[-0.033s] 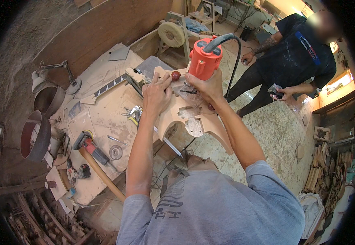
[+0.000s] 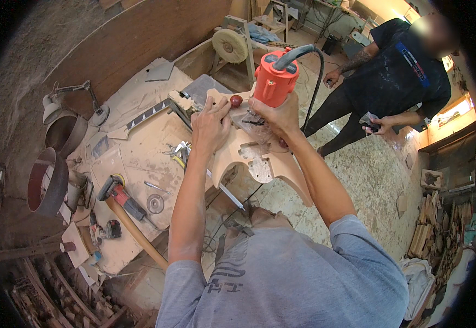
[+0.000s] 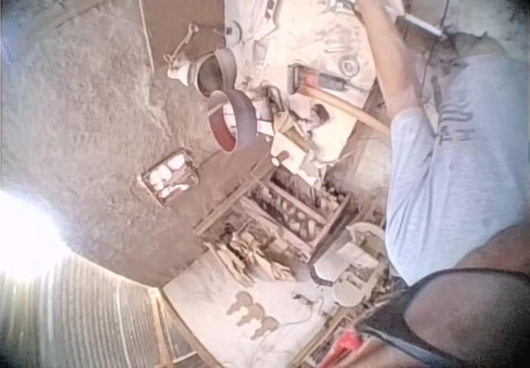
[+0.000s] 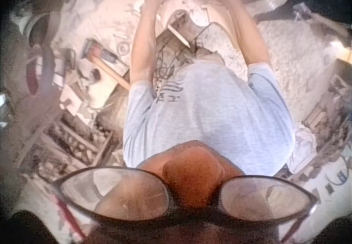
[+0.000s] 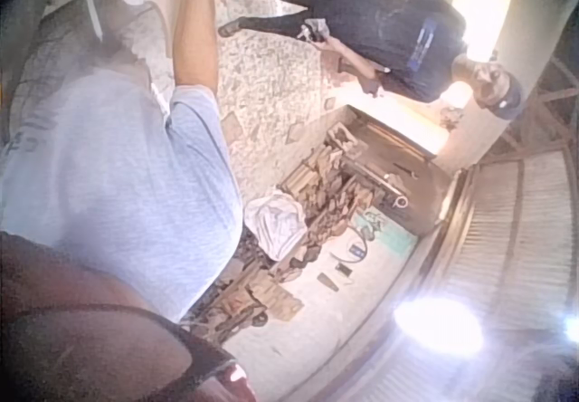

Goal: The person uses a handheld router to carve out pickup and control cavities on a wooden guitar body, then picks up and handles small black electrical components.

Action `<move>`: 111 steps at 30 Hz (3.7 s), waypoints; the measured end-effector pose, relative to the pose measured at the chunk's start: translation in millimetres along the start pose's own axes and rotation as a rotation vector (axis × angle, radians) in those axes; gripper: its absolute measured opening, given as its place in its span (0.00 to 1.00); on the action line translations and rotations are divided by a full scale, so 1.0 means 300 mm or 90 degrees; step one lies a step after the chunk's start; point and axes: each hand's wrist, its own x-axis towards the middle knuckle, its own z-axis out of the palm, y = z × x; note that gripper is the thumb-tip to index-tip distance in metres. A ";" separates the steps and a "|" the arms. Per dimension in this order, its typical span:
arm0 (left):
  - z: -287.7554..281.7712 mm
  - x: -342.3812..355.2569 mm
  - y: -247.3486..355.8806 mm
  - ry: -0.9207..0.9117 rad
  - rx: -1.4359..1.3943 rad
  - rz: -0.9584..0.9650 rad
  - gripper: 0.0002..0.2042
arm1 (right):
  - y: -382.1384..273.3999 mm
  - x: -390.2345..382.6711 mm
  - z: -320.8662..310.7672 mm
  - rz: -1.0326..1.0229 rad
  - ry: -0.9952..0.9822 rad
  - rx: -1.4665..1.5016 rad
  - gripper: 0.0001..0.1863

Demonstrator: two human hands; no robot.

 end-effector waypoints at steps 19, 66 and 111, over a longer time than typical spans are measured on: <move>-0.003 0.004 0.002 -0.039 0.060 -0.015 0.24 | 0.025 0.032 0.005 0.024 -0.031 0.021 0.40; 0.020 0.003 -0.024 0.010 0.001 0.002 0.24 | -0.041 -0.012 0.026 0.061 -0.003 0.002 0.36; -0.002 0.004 0.001 -0.019 0.017 0.006 0.22 | -0.017 -0.010 0.006 0.031 0.014 0.000 0.37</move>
